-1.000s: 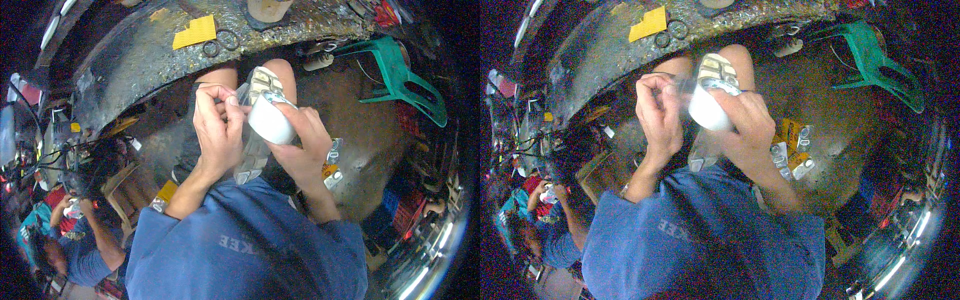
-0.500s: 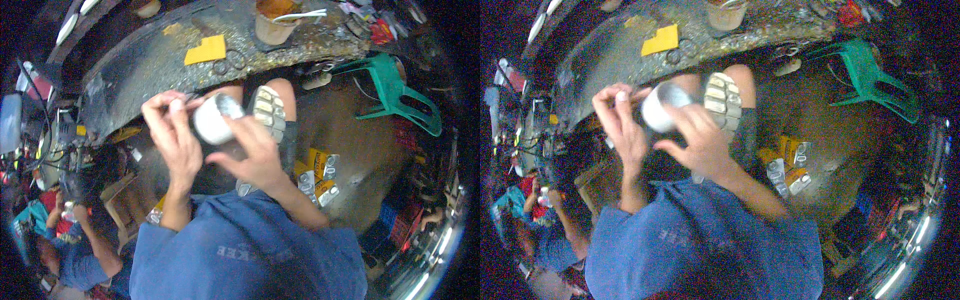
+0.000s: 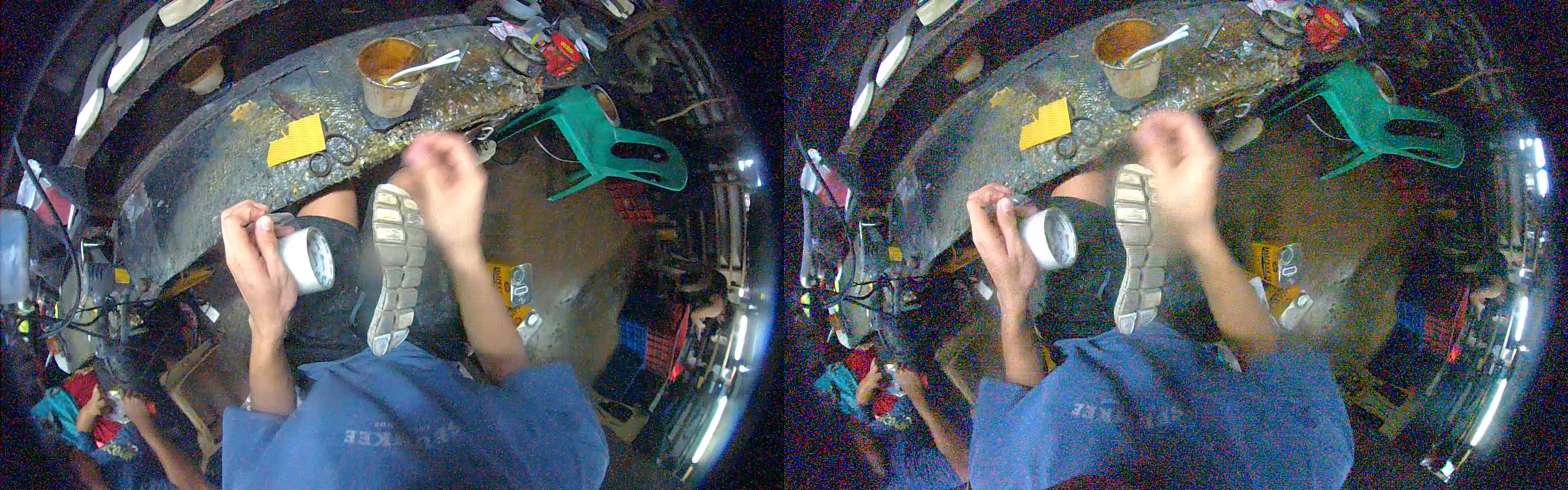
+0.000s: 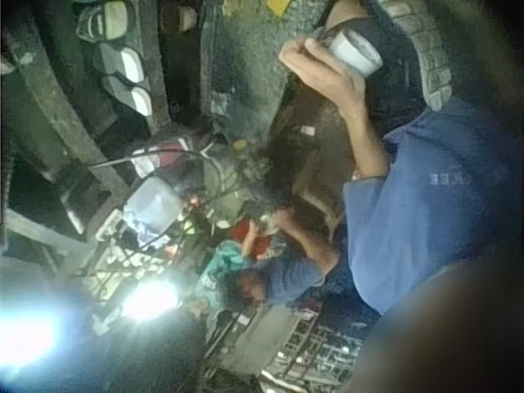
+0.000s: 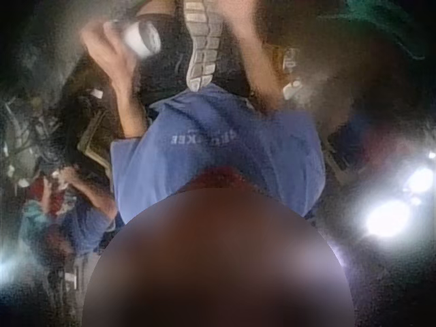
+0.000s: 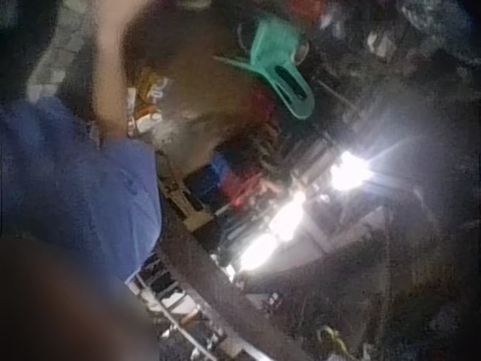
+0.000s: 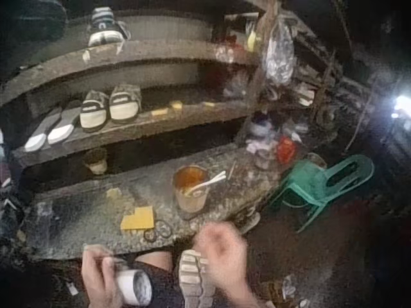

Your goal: The person sits on the floor and repairs a shoe sole by applying yellow adhesive tape to the bottom. They use scissors to trim the tape and a marker to draw lines on the sole. The person handles the shoe and tape throughout the process.

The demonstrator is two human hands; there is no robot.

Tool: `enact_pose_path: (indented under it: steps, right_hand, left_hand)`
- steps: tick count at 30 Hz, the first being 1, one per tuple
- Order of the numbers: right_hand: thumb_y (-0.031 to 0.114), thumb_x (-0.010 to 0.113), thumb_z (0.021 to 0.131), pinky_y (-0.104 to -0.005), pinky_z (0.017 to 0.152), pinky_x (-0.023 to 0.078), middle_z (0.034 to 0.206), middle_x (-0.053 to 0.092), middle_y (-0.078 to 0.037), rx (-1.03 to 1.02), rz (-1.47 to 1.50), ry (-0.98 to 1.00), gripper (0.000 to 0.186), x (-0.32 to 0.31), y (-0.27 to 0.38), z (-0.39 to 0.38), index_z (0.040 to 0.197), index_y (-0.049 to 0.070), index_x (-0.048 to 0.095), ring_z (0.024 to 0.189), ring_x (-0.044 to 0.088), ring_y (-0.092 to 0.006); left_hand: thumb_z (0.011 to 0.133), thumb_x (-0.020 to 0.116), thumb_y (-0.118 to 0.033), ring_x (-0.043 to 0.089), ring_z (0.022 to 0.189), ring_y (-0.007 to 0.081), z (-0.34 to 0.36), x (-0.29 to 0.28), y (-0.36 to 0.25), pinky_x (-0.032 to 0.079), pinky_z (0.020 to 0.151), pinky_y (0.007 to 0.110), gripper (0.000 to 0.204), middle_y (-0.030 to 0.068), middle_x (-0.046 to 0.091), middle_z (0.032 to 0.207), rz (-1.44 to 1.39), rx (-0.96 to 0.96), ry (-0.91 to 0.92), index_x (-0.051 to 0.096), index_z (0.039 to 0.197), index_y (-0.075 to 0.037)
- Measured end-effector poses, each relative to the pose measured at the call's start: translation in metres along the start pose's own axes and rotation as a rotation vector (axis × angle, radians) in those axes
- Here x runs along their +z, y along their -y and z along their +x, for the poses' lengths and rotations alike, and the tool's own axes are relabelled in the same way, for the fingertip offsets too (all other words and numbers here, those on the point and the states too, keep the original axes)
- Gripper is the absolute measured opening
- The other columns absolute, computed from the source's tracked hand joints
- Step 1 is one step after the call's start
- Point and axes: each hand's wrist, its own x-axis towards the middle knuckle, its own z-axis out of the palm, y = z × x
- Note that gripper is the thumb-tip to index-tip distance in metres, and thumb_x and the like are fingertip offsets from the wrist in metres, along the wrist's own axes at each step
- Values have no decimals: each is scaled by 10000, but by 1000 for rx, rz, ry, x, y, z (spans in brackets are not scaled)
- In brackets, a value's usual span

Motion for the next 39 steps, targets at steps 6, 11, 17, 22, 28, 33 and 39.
enact_pose_path:
  steps: [6,11,17,22,28,33,39]
  right_hand:
    - [110,697,985,-306,720,582,922,759,-96,-93,-401,-166,141,-38,-62,129,1079,10,732,849,723,-150]
    - [100,651,899,-476,906,569,1029,755,-197,-429,-1000,-204,273,-57,-107,244,1147,109,765,976,726,-390]
    - [177,775,901,-465,980,553,1218,721,-199,-588,-1312,200,274,-94,-148,312,1161,90,770,1107,695,-394]
    - [112,745,910,-464,1013,537,1297,678,-199,-715,-1092,182,288,-98,-139,299,1192,56,743,1164,665,-406]
    - [204,796,937,-354,868,577,1062,772,-92,-573,-473,-417,228,-85,-73,253,1063,14,777,950,719,-196]
    - [251,539,1082,-325,478,483,823,647,-132,-409,327,-438,297,-90,-1,145,974,-20,595,609,576,-191]
    - [313,450,1120,-387,421,543,842,639,-190,-33,621,12,241,-39,9,-28,1141,73,463,559,610,-249]
  left_hand:
    - [1103,477,-70,693,809,207,-8,0,-8,585,748,347,108,134,663,937,-35,-117,61,535,1098,20]
    - [1110,484,-158,688,755,259,-14,1,-5,548,729,400,166,142,645,867,7,-141,160,554,1097,-8]
    - [1060,585,-152,674,676,168,-20,-5,-4,530,625,351,135,90,656,858,-83,-297,149,549,1077,-24]
    - [1040,586,-129,668,658,201,-19,-3,-1,523,624,360,114,115,666,855,-27,-348,147,570,1078,-23]
    - [1027,593,-134,669,652,225,-22,0,4,526,647,377,122,130,677,855,-61,-362,155,585,1082,-26]
    - [1021,609,-193,654,622,260,-23,6,5,521,673,418,163,131,684,845,30,-339,133,595,1064,-37]
    - [1017,628,-237,627,600,281,-24,18,4,491,646,447,188,130,678,812,153,-327,145,599,1050,-54]
